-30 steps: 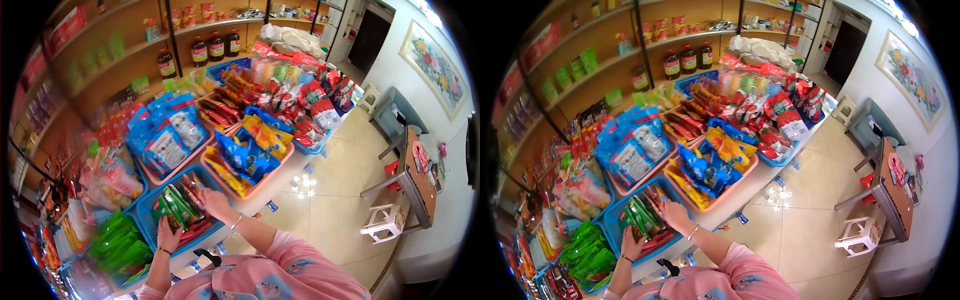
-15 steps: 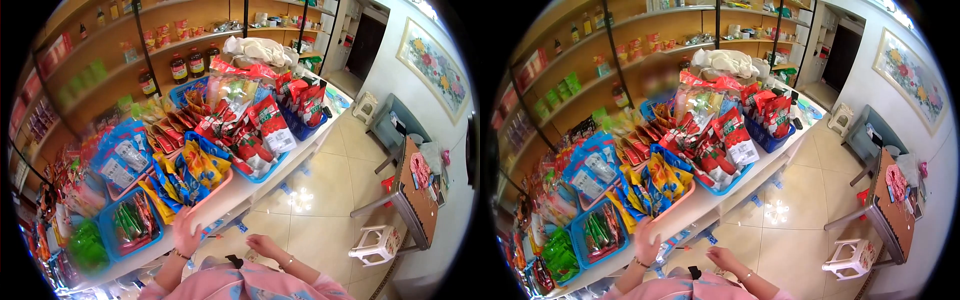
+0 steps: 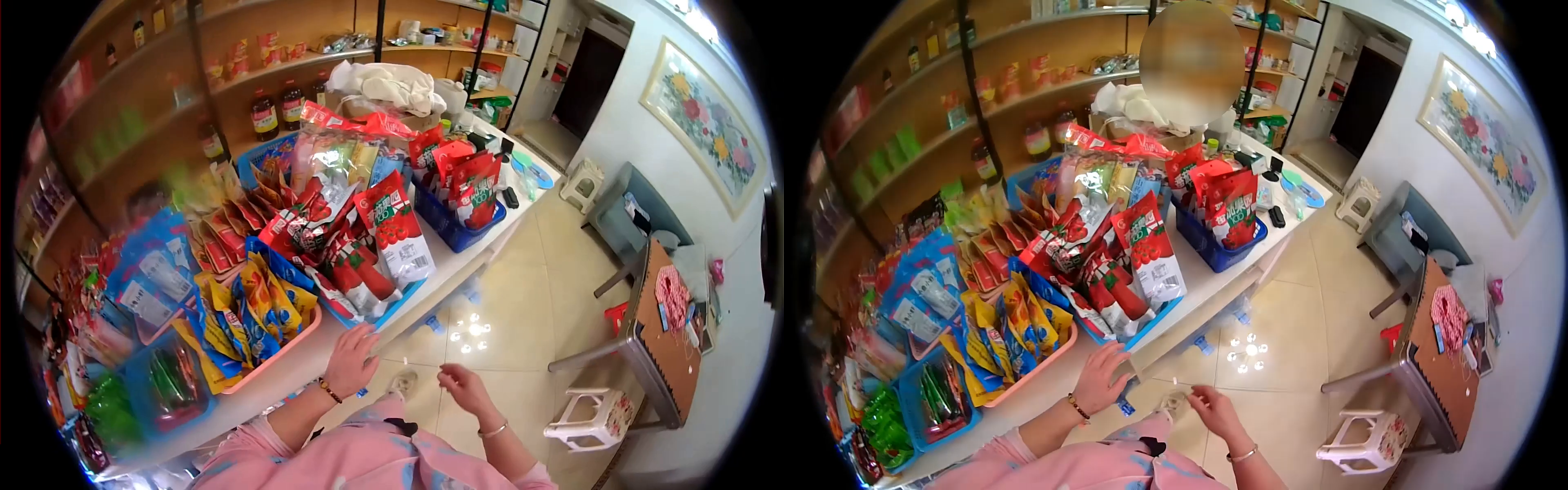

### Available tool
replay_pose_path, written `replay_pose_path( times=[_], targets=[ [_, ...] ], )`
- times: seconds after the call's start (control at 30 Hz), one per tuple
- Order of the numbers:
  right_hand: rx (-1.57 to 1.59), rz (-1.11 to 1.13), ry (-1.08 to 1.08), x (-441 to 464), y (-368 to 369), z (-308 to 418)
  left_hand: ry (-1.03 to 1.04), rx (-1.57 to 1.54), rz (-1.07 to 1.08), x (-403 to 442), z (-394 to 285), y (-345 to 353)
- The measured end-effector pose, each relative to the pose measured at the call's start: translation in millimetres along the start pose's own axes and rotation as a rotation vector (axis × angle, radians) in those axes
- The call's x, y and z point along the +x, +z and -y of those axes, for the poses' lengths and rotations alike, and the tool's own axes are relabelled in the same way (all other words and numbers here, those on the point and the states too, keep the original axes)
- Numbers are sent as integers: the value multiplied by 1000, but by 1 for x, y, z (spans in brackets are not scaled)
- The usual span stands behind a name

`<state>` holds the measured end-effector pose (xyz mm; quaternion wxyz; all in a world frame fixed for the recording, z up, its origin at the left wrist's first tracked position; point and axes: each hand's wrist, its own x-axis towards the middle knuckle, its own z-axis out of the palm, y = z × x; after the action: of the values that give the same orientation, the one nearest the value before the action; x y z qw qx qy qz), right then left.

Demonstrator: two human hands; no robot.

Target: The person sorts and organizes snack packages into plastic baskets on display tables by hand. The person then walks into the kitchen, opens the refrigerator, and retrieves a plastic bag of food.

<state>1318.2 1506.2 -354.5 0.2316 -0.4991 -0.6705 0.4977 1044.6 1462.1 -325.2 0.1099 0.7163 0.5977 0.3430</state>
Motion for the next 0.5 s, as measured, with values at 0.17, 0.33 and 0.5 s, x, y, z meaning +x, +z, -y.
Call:
replay_pose_path(
  times=[0.17, 0.33, 0.5],
  targets=[
    [53, -83, -201, 111, -42, 58, -43, 26, -105, 38, 7, 15],
    [-2, 8, -301, 224, -43, 106, -237, -160, -64, 77, -4, 20],
    [-58, 255, -170, 271, -33, 119, -96, -129, -163, 115, 0, 20]
  ],
)
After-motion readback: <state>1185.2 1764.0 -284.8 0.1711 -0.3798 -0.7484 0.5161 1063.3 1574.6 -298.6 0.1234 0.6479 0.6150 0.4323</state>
